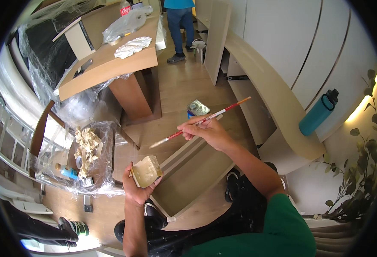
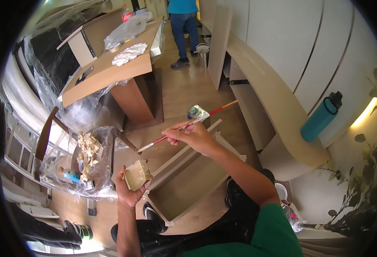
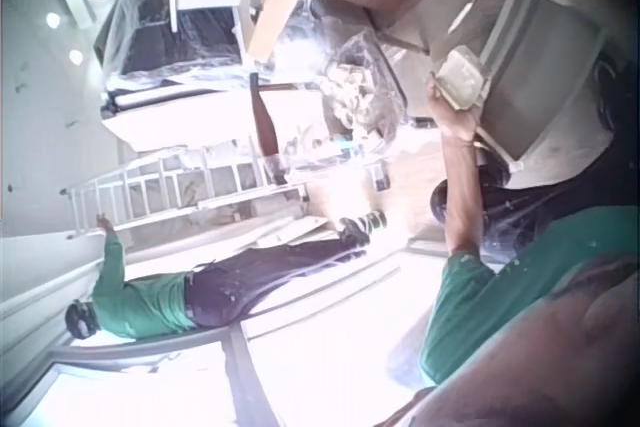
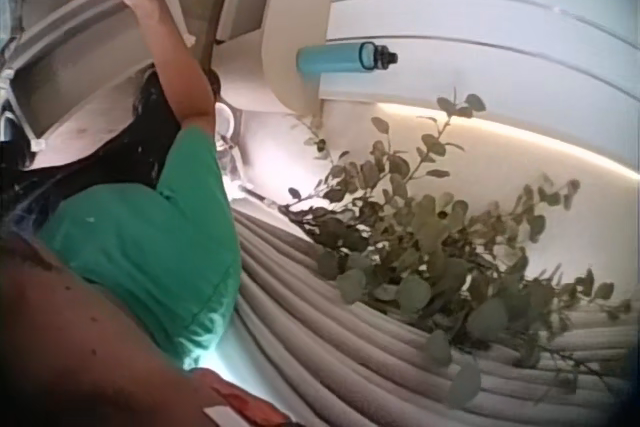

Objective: The person applies adhesive tape to the edges of a wooden drawer and then uses a paintbrush to apply a light-colored substance from a small container onto a wooden block.

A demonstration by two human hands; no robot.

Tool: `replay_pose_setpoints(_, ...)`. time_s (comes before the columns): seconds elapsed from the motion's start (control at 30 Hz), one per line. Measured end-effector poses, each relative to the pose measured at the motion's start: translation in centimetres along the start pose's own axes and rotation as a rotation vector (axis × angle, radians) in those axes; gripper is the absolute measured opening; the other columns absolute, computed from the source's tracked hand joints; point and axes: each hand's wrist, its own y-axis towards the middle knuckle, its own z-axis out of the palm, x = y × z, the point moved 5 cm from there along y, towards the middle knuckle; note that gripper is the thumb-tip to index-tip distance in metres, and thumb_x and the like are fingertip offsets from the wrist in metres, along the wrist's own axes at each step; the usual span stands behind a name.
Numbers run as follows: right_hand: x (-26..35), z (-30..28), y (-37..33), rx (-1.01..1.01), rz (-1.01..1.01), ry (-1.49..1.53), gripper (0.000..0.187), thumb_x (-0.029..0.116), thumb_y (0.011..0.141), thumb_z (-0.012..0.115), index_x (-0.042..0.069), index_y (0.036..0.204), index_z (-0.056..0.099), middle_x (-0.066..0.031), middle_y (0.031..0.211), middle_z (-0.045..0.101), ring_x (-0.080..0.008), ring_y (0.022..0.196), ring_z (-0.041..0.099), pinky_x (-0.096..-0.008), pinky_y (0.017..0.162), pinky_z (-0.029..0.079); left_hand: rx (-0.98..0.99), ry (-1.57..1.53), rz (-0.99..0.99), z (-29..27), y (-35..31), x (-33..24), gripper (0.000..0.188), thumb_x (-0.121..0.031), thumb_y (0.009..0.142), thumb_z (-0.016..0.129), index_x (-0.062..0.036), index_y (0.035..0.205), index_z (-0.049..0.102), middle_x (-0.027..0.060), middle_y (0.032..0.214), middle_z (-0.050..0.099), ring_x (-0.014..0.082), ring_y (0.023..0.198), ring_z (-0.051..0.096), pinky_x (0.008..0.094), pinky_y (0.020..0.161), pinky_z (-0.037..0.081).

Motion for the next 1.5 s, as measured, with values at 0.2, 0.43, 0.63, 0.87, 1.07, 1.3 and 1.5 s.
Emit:
replay_pose_setpoints(0.2, -3.1, 0.7, -1.1, -0.052, 0.129, 0.125, 0.025, 0.010, 0.102, 0.066, -0.008, 0.118, 0.072, -0.0130, 0.092, 0.073, -0.0180, 0.083, 0.068, -0.0301, 0.077, 0.057, -0.071, 0.016, 0.017, 0.3, 0.0, -0.3, 0.064, -0.048, 0.104, 0.042, -0.0010, 0.147, 0.049, 0.0208, 0.147, 0.056, 0.0413, 0.136, 0.053, 0.0626, 0.117, 0.038)
replay_pose_setpoints(0.43, -4.8, 1.9, -0.7, 0.073, 0.149, 0.150, 0.026, 0.011, 0.102, 0.066, -0.008, 0.118, 0.072, -0.0145, 0.097, 0.075, -0.0196, 0.087, 0.070, -0.0319, 0.081, 0.058, -0.028, -0.055, 0.010, 2.0, -1.3, -0.8, 0.059, -0.047, 0.104, 0.047, -0.0013, 0.140, 0.055, 0.0195, 0.140, 0.061, 0.0379, 0.128, 0.059, 0.0591, 0.111, 0.045)
replay_pose_setpoints(0.63, -5.3, 1.9, -0.4, 0.132, 0.177, 0.251, 0.025, 0.010, 0.103, 0.064, -0.008, 0.119, 0.072, -0.0139, 0.096, 0.074, -0.0205, 0.087, 0.070, -0.0328, 0.081, 0.057, -0.012, -0.106, 0.056, 1.5, -1.7, -1.9, 0.060, -0.047, 0.103, 0.047, -0.0014, 0.141, 0.055, 0.0189, 0.139, 0.062, 0.0371, 0.127, 0.061, 0.0583, 0.110, 0.046)
replay_pose_setpoints(0.87, -5.6, 1.9, -0.6, 0.146, 0.259, 0.210, 0.027, 0.011, 0.102, 0.066, -0.009, 0.119, 0.071, -0.0141, 0.096, 0.074, -0.0201, 0.088, 0.069, -0.0333, 0.080, 0.057, -0.074, -0.059, 0.058, 1.2, -1.8, -1.8, 0.062, -0.049, 0.101, 0.048, -0.0027, 0.141, 0.056, 0.0185, 0.139, 0.063, 0.0383, 0.128, 0.060, 0.0597, 0.111, 0.044)
replay_pose_setpoints(1.07, -3.7, 2.0, -0.4, 0.128, 0.202, -0.009, 0.023, 0.009, 0.101, 0.066, -0.009, 0.112, 0.074, -0.0137, 0.094, 0.074, -0.0190, 0.084, 0.071, -0.0316, 0.078, 0.058, -0.055, 0.010, 0.040, 1.3, -1.4, -1.2, 0.065, -0.052, 0.100, 0.049, -0.0024, 0.141, 0.056, 0.0178, 0.139, 0.062, 0.0368, 0.128, 0.060, 0.0575, 0.111, 0.045)
replay_pose_setpoints(1.3, 0.1, 5.7, -1.6, 0.119, -0.154, -0.578, 0.018, 0.000, 0.093, 0.074, -0.003, 0.110, 0.076, -0.0108, 0.087, 0.074, -0.0139, 0.078, 0.069, -0.0250, 0.069, 0.053, -0.177, 0.058, 0.082, -0.5, 0.4, 1.2, 0.066, -0.054, 0.100, 0.048, -0.0012, 0.137, 0.059, 0.0158, 0.132, 0.067, 0.0314, 0.123, 0.063, 0.0469, 0.108, 0.047)
replay_pose_setpoints(1.5, 0.8, 9.7, -3.2, 0.174, -0.326, -0.858, 0.015, -0.001, 0.087, 0.077, -0.001, 0.102, 0.076, -0.0093, 0.076, 0.066, -0.0167, 0.061, 0.060, -0.0306, 0.055, 0.046, -0.212, 0.048, 0.130, -0.5, 0.6, 1.8, 0.061, -0.052, 0.101, 0.045, -0.0035, 0.135, 0.060, 0.0147, 0.134, 0.065, 0.0303, 0.125, 0.061, 0.0476, 0.111, 0.044)
